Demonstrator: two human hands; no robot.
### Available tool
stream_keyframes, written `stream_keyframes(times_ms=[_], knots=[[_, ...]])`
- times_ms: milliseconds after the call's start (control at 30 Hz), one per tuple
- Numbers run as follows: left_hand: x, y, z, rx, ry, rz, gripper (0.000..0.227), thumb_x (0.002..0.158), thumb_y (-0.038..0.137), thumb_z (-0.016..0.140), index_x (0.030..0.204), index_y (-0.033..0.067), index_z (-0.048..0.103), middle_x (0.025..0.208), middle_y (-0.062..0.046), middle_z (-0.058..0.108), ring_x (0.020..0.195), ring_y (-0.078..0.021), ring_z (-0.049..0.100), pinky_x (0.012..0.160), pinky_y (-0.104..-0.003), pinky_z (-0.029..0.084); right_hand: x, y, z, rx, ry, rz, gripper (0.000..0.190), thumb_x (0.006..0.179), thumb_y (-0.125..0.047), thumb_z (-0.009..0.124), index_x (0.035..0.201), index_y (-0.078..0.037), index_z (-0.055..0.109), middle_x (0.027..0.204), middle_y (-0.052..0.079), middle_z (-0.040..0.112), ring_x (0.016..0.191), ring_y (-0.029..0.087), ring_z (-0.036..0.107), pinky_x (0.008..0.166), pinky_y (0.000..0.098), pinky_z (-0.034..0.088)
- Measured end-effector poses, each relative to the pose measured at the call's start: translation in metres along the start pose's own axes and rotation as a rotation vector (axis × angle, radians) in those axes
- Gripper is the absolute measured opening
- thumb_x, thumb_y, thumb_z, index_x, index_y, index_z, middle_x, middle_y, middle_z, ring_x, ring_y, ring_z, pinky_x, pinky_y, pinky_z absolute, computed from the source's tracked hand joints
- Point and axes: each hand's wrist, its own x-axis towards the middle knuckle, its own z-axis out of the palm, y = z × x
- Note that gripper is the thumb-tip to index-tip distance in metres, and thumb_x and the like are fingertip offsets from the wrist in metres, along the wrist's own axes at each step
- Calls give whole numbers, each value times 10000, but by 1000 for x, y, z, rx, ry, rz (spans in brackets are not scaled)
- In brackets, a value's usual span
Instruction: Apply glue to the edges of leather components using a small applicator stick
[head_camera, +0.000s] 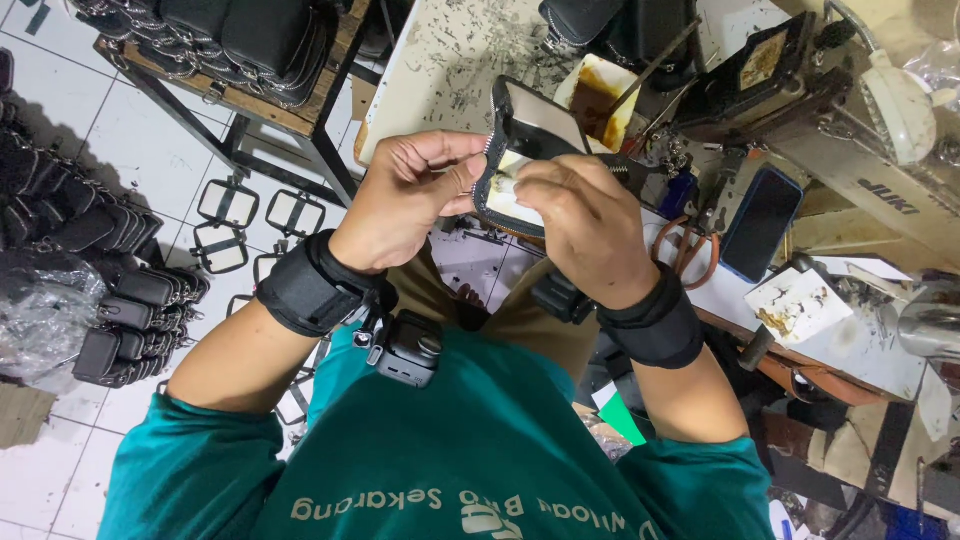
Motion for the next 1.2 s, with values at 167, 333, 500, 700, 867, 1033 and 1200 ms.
stream_keyframes(times_ms=[167,333,500,700,867,1033,1200], knots=[[5,-4,-8,52,-51,35,204,986,4,675,1167,-91,694,1007,-195,752,804,-147,711,712,-337,690,-2,-7,9,-126,-42,-74,130,1029,-5,613,1009,-56,731,999,110,758,906,300,693,799,380,607],[5,-4,-8,54,-39,46,202,985,-11,671,1162,-107,685,1038,-212,749,852,-176,733,727,-366,695,-7,-4,7,-60,-68,-70,194,1046,3,568,1035,-65,749,1043,94,753,920,296,693,800,382,619],[7,-4,-10,33,-44,26,203,990,-16,656,1169,-105,686,1075,-240,749,870,-226,764,744,-395,701,-10,-2,8,51,-12,-98,206,1034,38,560,991,-32,749,1014,120,744,887,290,676,816,397,605],[5,12,-3,-27,24,15,190,961,-11,686,1128,-99,698,969,-196,749,773,-183,758,694,-339,700,-19,3,1,-69,-98,-94,146,1030,17,610,1021,-39,744,1003,135,769,896,295,697,834,387,588],[11,11,-17,-70,86,46,187,966,-4,700,1136,-84,700,948,-165,735,779,-157,745,686,-295,685,-36,8,-21,219,52,261,97,1046,34,576,1059,36,672,1024,188,753,962,337,723,860,436,578],[22,7,-22,-99,100,32,180,968,0,707,1128,-82,709,902,-149,716,752,-158,745,668,-296,681,-43,9,-8,561,255,641,44,1061,7,561,1099,-1,581,1031,161,699,992,248,682,915,355,555],[22,14,-21,-135,21,-21,97,1002,162,682,1058,101,733,973,-5,772,801,-90,759,710,-215,666,-46,20,18,949,429,720,80,1084,-146,594,1143,-101,565,1086,74,653,1011,161,622,981,303,501]])
